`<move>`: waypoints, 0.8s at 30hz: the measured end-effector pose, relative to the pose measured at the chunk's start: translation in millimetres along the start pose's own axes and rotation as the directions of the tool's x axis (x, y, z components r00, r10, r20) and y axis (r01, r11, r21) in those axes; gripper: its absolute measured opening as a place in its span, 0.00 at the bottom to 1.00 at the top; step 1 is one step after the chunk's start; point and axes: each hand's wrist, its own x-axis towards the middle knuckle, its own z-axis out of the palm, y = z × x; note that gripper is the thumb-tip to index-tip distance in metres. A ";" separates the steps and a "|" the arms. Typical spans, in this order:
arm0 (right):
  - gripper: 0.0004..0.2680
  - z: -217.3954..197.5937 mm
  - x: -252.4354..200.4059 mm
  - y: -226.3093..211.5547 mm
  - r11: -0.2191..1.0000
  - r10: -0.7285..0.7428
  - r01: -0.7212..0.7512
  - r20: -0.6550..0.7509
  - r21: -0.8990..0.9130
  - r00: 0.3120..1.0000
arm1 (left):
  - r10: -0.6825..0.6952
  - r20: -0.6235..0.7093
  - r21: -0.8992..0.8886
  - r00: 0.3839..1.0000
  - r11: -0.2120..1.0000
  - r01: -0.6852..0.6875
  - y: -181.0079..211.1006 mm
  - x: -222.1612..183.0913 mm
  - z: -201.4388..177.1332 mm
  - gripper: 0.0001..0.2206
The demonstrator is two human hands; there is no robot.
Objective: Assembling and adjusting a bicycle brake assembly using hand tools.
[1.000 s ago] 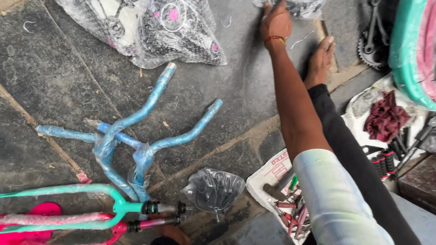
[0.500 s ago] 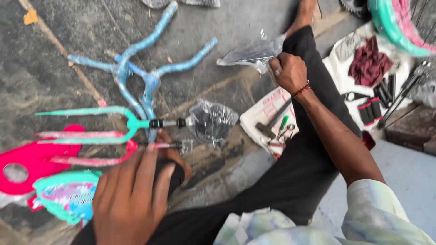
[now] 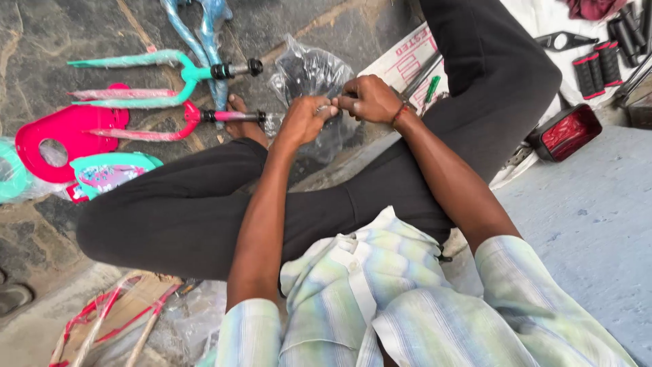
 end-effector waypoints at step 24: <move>0.13 66.9 40.5 96.8 0.974 0.228 -0.224 -0.154 0.048 0.961 | 0.091 -0.548 0.132 0.832 0.991 -0.021 -23.2 -22.2 22.6 0.05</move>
